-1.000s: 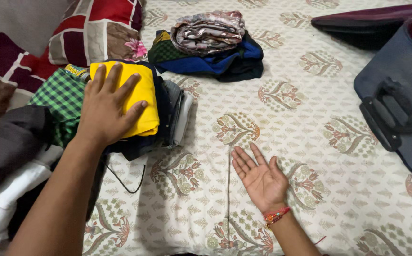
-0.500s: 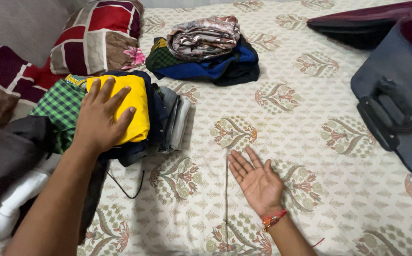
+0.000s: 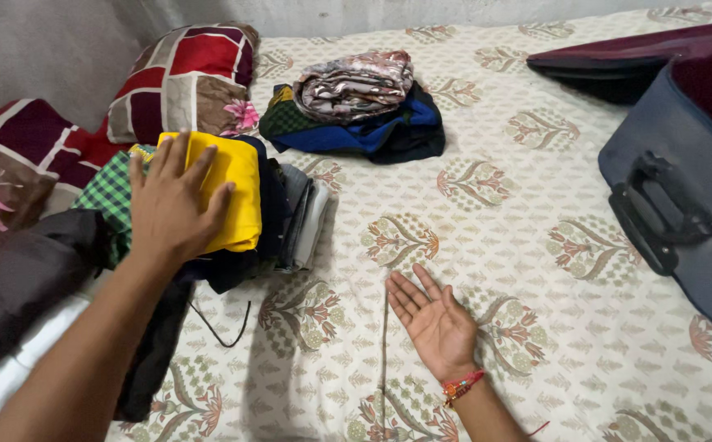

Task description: The person folds a yellow cloth, a patterned gray cloth, and a dark blue cloth by hand on a bed.

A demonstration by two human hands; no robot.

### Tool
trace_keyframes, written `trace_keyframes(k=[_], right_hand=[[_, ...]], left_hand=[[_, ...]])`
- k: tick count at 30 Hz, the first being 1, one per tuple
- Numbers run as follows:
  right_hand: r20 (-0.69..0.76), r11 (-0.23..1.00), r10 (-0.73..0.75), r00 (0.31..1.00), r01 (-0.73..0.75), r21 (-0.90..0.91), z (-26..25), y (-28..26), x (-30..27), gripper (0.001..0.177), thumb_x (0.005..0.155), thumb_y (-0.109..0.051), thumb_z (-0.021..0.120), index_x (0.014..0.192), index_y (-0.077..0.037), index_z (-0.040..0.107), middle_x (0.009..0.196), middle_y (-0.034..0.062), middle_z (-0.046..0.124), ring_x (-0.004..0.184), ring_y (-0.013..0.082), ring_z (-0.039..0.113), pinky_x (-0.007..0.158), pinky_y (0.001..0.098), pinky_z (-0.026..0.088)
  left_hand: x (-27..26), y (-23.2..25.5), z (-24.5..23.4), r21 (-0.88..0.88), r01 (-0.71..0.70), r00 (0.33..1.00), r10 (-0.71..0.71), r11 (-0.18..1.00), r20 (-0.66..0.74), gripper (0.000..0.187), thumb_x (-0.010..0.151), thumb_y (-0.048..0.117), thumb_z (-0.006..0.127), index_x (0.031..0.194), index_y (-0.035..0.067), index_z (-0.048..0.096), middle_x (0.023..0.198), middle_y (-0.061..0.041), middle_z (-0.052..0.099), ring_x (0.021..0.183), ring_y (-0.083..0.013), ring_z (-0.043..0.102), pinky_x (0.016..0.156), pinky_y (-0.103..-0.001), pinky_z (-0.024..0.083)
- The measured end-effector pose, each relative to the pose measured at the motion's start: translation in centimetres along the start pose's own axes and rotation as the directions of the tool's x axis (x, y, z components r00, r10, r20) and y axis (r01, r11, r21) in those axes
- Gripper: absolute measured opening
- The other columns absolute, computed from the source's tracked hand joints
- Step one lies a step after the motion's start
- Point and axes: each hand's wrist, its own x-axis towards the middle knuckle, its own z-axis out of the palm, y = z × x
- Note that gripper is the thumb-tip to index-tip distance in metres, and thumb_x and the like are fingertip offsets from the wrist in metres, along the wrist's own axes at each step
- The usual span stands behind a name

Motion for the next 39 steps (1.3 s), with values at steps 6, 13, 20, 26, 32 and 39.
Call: trace_keyframes(k=[6,13,20,26,32,39], right_hand=[[0.028,1.0,0.012,1.0,-0.012,0.007,-0.4,0.2,0.2,0.079,0.099,-0.046,0.049,0.156,0.003,0.027,0.148,0.0316,0.048,0.141,0.0398,0.045,0.12,0.0489,0.033],[0.041,0.999,0.018,0.999,-0.019,0.034,-0.8,0.1,0.2,0.077,0.097,-0.044,0.051,0.156,0.001,0.029,0.147,0.0308,0.047,0.138,0.0396,0.048,0.118,0.0492,0.033],[0.029,0.998,0.001,1.0,0.001,-0.063,-0.5,-0.6,-0.3,0.077,0.097,-0.042,0.052,0.156,0.004,0.03,0.148,0.0323,0.048,0.138,0.04,0.048,0.119,0.0484,0.033],[0.036,0.968,-0.063,0.997,0.07,-0.242,0.2,-0.6,-1.0,0.072,0.099,-0.033,0.051,0.156,0.005,0.03,0.147,0.0317,0.051,0.139,0.0401,0.049,0.119,0.0495,0.034],[-0.089,0.834,-0.121,0.989,0.053,-0.549,1.4,-1.4,2.6,0.067,0.091,-0.009,0.054,0.154,0.001,0.033,0.141,0.0236,0.058,0.134,0.0318,0.057,0.111,0.043,0.043],[0.424,-0.114,-0.401,0.812,0.415,-0.902,1.8,-2.4,20.5,0.041,0.084,0.011,0.059,0.121,-0.006,0.055,0.113,0.0124,0.069,0.111,0.0221,0.073,0.098,0.0369,0.058]], left_hand=[[0.9,7.3,0.2,-0.134,0.076,0.977,-0.1,0.988,-0.191,0.039,0.095,0.023,0.067,0.129,0.006,0.066,0.156,-0.027,0.045,0.147,-0.0428,0.04,0.121,-0.068,0.017],[-5.9,21.0,4.8,-0.695,0.18,0.918,-0.373,0.696,-0.136,0.033,0.094,0.013,0.061,0.126,0.004,0.065,0.161,-0.023,0.044,0.148,-0.0433,0.041,0.12,-0.051,0.033],[-10.2,25.1,10.2,-0.916,0.375,0.828,-0.495,0.141,0.263,0.048,0.096,0.016,0.056,0.142,0.001,0.054,0.151,-0.019,0.055,0.139,-0.0313,0.055,0.111,-0.042,0.045],[-10.7,25.5,12.2,-0.907,0.418,0.749,-0.543,-0.06,0.381,0.047,0.1,0.017,0.052,0.144,0.003,0.052,0.142,-0.019,0.063,0.132,-0.0282,0.061,0.109,-0.039,0.046],[-9.1,25.8,14.3,-0.882,0.337,0.571,-0.674,-0.328,0.469,0.039,0.101,0.017,0.049,0.136,0.002,0.057,0.127,-0.016,0.069,0.115,-0.0225,0.067,0.101,-0.036,0.052],[-10.2,26.8,16.1,-0.908,0.089,0.535,-0.749,-0.41,0.391,0.03,0.102,0.015,0.046,0.122,-0.003,0.059,0.119,-0.014,0.068,0.103,-0.0186,0.067,0.097,-0.034,0.054]])
